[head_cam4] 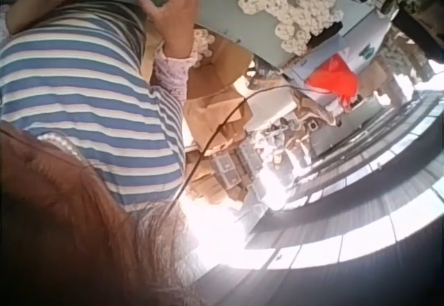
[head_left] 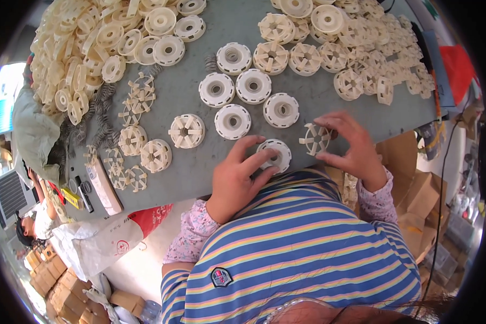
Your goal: The person assembles small plastic wheel-like components with metal springs and hexagonal frames by hand.
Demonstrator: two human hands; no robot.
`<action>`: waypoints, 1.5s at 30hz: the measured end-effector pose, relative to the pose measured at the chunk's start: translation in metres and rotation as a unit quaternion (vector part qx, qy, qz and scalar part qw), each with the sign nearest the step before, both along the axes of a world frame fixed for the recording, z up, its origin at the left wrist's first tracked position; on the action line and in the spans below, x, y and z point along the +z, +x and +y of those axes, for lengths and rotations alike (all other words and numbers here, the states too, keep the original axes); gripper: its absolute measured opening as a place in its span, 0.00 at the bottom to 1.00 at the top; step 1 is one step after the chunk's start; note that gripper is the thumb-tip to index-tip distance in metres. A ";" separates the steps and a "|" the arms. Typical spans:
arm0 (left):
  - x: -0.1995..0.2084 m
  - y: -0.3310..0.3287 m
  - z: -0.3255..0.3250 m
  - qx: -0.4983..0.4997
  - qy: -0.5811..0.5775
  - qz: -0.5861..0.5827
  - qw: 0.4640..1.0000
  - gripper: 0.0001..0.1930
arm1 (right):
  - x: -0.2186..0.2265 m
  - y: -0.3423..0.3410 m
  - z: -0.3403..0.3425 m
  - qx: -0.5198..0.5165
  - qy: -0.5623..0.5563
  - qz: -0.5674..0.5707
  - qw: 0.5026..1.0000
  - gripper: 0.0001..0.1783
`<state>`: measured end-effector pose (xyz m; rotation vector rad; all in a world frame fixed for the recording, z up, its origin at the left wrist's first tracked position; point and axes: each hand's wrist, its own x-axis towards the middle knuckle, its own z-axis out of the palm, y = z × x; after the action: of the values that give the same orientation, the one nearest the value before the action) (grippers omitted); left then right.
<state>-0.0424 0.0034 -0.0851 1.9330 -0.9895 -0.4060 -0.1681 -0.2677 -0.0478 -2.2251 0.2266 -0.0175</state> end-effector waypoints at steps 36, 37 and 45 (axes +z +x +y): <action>0.008 0.006 0.002 0.063 0.057 0.224 0.971 0.23 | -0.027 0.010 0.082 0.040 -0.067 -0.139 0.987 0.36; 0.009 0.007 0.001 0.064 0.065 0.230 0.969 0.23 | -0.033 0.008 0.083 0.029 -0.075 -0.159 0.984 0.37; 0.003 0.000 -0.002 0.088 0.074 0.169 0.979 0.19 | -0.041 0.004 0.096 0.014 -0.152 -0.159 0.975 0.40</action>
<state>-0.0421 0.0018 -0.0825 1.9790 -0.5775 -0.6951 -0.1639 -0.1717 -0.0885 -2.4876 0.0144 -0.4148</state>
